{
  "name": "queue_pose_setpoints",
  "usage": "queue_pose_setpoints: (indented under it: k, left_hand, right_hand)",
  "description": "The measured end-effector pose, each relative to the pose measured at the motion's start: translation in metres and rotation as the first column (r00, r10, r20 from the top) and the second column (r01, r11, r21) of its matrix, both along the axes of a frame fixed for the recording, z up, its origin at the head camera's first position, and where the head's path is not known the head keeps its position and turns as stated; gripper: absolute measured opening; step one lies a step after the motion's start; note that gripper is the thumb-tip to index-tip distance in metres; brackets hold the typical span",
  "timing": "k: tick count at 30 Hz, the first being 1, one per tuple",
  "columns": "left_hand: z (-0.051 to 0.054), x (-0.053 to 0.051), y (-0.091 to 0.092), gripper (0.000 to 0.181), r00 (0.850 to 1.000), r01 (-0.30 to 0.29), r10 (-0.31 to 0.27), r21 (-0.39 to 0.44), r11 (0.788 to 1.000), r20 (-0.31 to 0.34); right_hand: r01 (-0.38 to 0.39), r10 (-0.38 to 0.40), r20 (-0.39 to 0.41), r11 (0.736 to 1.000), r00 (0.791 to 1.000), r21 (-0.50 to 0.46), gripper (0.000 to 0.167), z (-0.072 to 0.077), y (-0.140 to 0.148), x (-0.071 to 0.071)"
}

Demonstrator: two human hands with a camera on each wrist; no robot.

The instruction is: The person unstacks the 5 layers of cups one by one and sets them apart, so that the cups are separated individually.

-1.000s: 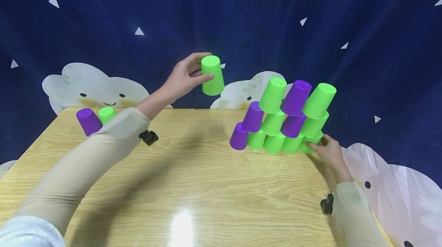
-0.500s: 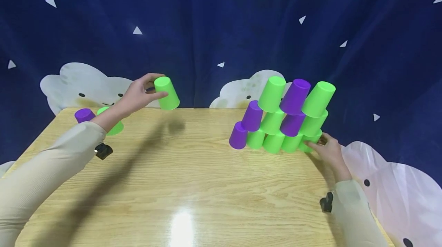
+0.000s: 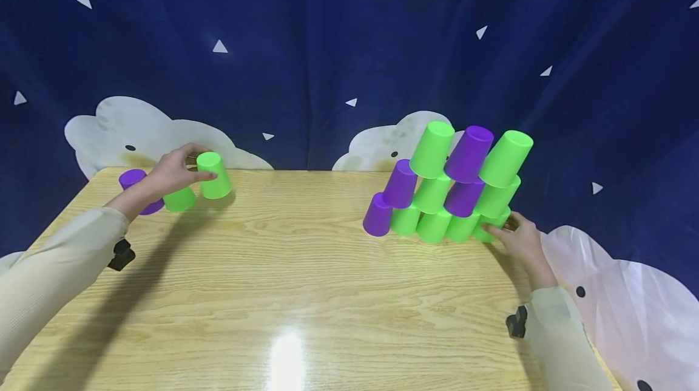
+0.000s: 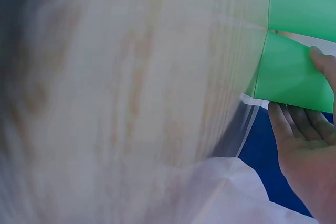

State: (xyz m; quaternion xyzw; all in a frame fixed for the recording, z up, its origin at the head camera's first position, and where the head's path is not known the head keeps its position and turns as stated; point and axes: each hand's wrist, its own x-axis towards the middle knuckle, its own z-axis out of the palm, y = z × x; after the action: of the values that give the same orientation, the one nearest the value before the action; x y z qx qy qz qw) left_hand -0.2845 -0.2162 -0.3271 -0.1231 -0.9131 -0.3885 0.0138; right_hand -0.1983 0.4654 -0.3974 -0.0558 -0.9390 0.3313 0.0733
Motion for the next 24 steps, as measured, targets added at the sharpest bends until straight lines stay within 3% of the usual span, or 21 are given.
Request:
queue_pose_setpoints:
  k: [6,11,17,24]
  left_hand:
    - [-0.013,0.002,-0.009,0.058,1.0,0.005,-0.004,-0.071,0.997,0.01]
    - [-0.021,0.002,-0.012,0.057,0.999,-0.005,0.0,-0.119,0.993,-0.041]
    - [-0.023,0.002,-0.011,0.054,0.998,-0.013,0.004,-0.134,0.991,-0.069]
    - [-0.021,0.0,-0.006,0.058,0.999,-0.033,0.029,-0.187,0.982,-0.027]
  right_hand:
    - [-0.001,0.001,0.003,1.0,1.0,-0.01,0.07,0.001,0.0,0.001]
    - [-0.006,0.006,-0.005,1.0,1.0,-0.019,0.069,0.001,-0.001,0.001]
    - [-0.016,0.015,-0.011,1.0,1.0,-0.027,0.068,0.002,-0.002,0.002]
    - [-0.013,0.013,-0.015,0.999,1.0,-0.033,0.067,0.001,-0.002,0.002]
